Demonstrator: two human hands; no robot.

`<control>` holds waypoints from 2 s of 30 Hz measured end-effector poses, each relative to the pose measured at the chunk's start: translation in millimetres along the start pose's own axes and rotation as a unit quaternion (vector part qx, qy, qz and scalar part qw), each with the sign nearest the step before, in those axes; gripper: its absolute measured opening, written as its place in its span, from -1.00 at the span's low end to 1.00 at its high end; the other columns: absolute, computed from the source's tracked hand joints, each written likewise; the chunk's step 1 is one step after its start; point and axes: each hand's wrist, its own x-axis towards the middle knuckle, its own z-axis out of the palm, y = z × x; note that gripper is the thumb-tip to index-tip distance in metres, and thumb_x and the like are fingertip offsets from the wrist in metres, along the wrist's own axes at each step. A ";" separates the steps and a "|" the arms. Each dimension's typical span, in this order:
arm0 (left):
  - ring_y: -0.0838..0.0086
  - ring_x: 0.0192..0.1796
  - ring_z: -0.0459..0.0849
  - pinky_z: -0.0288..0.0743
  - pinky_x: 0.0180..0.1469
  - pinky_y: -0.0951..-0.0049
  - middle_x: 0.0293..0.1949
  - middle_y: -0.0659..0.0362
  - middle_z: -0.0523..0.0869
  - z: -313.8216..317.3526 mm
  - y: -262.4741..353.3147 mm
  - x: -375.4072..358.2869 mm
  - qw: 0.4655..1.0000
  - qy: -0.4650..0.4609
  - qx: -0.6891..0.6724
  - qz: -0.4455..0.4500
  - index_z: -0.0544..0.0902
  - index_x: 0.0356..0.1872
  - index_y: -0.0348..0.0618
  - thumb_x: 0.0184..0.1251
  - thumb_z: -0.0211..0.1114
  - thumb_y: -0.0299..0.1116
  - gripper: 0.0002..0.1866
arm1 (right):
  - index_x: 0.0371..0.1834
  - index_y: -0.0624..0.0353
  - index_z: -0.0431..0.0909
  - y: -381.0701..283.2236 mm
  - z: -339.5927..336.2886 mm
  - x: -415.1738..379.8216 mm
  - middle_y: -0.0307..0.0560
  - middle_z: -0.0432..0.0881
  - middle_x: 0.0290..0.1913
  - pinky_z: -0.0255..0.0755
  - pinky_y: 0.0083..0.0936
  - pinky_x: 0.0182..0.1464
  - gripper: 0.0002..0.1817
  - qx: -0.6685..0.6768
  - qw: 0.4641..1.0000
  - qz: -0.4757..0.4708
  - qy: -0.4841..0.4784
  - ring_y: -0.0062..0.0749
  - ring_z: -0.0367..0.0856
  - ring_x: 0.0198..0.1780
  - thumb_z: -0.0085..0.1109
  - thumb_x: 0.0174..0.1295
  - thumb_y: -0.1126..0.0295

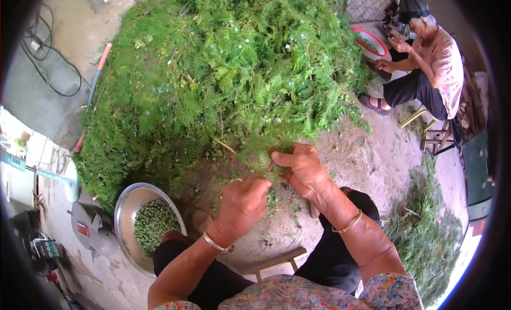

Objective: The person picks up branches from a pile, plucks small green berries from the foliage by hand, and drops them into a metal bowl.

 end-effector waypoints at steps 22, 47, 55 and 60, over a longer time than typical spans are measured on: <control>0.75 -0.61 0.45 0.35 -0.58 0.70 -0.59 0.27 0.58 -35.4 -22.5 22.6 0.939 0.163 -0.154 -0.259 0.57 -0.26 -0.38 0.20 0.33 -0.49 -0.82 | -0.55 0.37 0.37 16.3 7.0 -7.6 0.11 0.40 -0.61 0.31 -0.37 -0.45 -0.79 -0.509 0.804 -0.285 -0.114 -0.40 0.36 -0.57 0.23 0.06 0.55; 0.79 -0.71 0.31 0.05 -0.74 0.74 -0.66 0.29 0.52 -58.2 -23.5 29.8 0.893 -0.051 -0.260 -0.364 0.67 -0.32 -0.30 0.17 0.33 -0.46 -0.88 | -0.42 0.33 0.51 8.0 -17.1 -8.7 0.15 0.49 -0.55 0.38 -0.36 -0.44 -0.94 -0.552 0.760 -0.325 -0.111 -0.29 0.47 -0.54 0.19 0.05 0.61; 0.75 -0.69 0.34 0.08 -0.75 0.72 -0.67 0.33 0.49 -35.2 -22.5 25.5 0.845 0.205 -0.290 -0.400 0.64 -0.40 -0.27 0.10 0.38 -0.50 -0.91 | -0.40 0.37 0.52 17.5 -16.5 -5.4 0.27 0.58 -0.45 0.49 -0.12 -0.32 -0.76 -0.574 0.705 -0.379 -0.173 0.14 0.60 -0.36 0.04 -0.23 0.71; 0.72 -0.72 0.30 0.15 -0.76 0.69 -0.69 0.33 0.41 -75.0 -67.4 18.4 0.700 0.314 -0.476 -0.429 0.57 -0.35 -0.17 0.29 0.28 -0.22 -0.78 | -0.31 0.37 0.52 12.8 -22.8 -11.7 0.22 0.53 -0.45 0.47 -0.16 -0.33 -0.70 -0.552 0.712 -0.402 -0.163 0.15 0.57 -0.34 -0.04 -0.19 0.73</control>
